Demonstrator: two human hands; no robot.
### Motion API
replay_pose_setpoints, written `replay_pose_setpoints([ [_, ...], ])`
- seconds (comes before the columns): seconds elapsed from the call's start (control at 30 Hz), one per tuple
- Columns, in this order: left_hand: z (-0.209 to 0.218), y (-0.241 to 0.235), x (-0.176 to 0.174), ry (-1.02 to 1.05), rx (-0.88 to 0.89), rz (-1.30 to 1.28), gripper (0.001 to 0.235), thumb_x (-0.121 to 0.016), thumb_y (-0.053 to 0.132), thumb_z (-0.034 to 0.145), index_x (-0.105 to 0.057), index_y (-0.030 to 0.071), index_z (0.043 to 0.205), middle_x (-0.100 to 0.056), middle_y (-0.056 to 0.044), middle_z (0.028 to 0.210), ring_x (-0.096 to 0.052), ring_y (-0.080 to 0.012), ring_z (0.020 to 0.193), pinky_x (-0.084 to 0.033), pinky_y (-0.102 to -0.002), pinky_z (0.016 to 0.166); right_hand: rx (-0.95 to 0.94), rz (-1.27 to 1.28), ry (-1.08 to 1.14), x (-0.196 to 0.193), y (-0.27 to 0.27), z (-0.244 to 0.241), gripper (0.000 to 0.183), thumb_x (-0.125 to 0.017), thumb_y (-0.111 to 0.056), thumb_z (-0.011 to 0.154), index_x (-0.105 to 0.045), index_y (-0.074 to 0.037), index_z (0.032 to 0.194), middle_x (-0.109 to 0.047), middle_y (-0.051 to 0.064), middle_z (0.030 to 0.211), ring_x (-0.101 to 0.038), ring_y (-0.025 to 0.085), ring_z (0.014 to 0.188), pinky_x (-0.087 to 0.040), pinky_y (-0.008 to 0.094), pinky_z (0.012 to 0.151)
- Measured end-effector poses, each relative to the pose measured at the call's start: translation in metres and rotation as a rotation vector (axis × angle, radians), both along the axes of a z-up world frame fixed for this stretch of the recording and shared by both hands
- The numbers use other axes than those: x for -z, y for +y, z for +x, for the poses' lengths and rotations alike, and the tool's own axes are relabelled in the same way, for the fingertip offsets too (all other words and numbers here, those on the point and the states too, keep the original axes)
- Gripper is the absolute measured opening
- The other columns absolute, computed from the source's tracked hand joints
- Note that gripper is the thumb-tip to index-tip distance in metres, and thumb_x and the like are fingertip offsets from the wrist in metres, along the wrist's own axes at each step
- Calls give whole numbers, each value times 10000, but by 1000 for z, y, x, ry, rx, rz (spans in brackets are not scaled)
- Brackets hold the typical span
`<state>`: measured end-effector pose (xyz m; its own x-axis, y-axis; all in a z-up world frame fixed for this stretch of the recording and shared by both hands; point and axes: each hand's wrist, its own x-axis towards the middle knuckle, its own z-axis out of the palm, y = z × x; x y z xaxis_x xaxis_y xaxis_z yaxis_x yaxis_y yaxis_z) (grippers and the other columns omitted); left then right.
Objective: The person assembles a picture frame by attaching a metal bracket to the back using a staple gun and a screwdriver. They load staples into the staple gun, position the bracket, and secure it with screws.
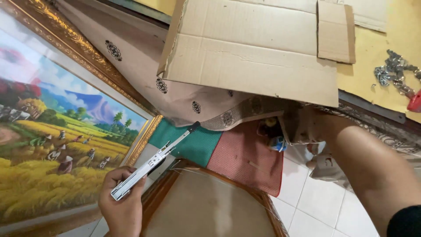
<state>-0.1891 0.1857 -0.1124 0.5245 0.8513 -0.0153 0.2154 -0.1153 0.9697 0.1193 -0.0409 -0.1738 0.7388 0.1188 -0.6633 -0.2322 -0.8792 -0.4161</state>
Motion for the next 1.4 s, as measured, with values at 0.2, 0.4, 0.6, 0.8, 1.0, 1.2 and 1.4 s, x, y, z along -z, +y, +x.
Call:
replay_pose_setpoints([
  [0.2,13,-11,-5,-26,62,-16,192,-644,-79,690,-519,46,765,-551,-97,827,-525,-170,811,-475,-269,719,163,173,-121,-27,5,4,504,-574,-447,702,-528,-141,1100,-562,64,1072,-519,232,926,-384,324,790],
  [0.4,16,-11,-3,-82,140,32,197,-642,-68,700,-508,45,789,-549,-96,824,-522,-165,805,-477,-260,719,15,-87,15,47,-22,15,386,-478,-53,733,-518,-116,1112,-608,124,728,-576,177,590,-410,260,439],
  [0.6,13,-19,-10,-79,159,34,202,-640,-95,692,-505,38,762,-529,-104,803,-521,-180,806,-461,-273,753,195,59,301,89,-67,10,348,-396,-386,909,-523,-147,690,-286,17,433,-231,106,337,-162,261,319],
  [0.8,11,-8,-5,-121,-30,-63,232,-624,-97,715,-497,78,799,-530,-68,852,-513,-150,837,-455,-264,770,-85,-99,144,77,-55,-16,246,-520,-301,767,-645,-175,938,-604,58,560,-450,120,420,-340,249,357],
  [1.0,-4,2,-19,-36,-234,34,215,-636,-62,712,-476,72,763,-563,-79,859,-585,-202,918,-478,-321,888,-27,-40,215,31,40,-30,255,-439,-203,770,-565,-100,966,-612,78,904,-583,192,776,-459,305,613],
  [1.2,-32,14,-8,-138,-291,116,230,-658,-105,652,-518,-4,805,-554,-138,845,-550,-210,890,-520,-330,816,-231,-32,204,23,94,-38,544,-406,-407,776,-402,-231,1291,-615,47,904,-564,180,714,-431,275,561],
  [1.4,-38,9,-8,-116,-317,143,208,-662,-74,670,-519,5,798,-562,-155,810,-554,-215,832,-507,-364,885,-239,4,162,63,69,-26,580,-402,-215,771,-354,-191,1348,-581,101,1117,-575,206,918,-486,275,712],
])
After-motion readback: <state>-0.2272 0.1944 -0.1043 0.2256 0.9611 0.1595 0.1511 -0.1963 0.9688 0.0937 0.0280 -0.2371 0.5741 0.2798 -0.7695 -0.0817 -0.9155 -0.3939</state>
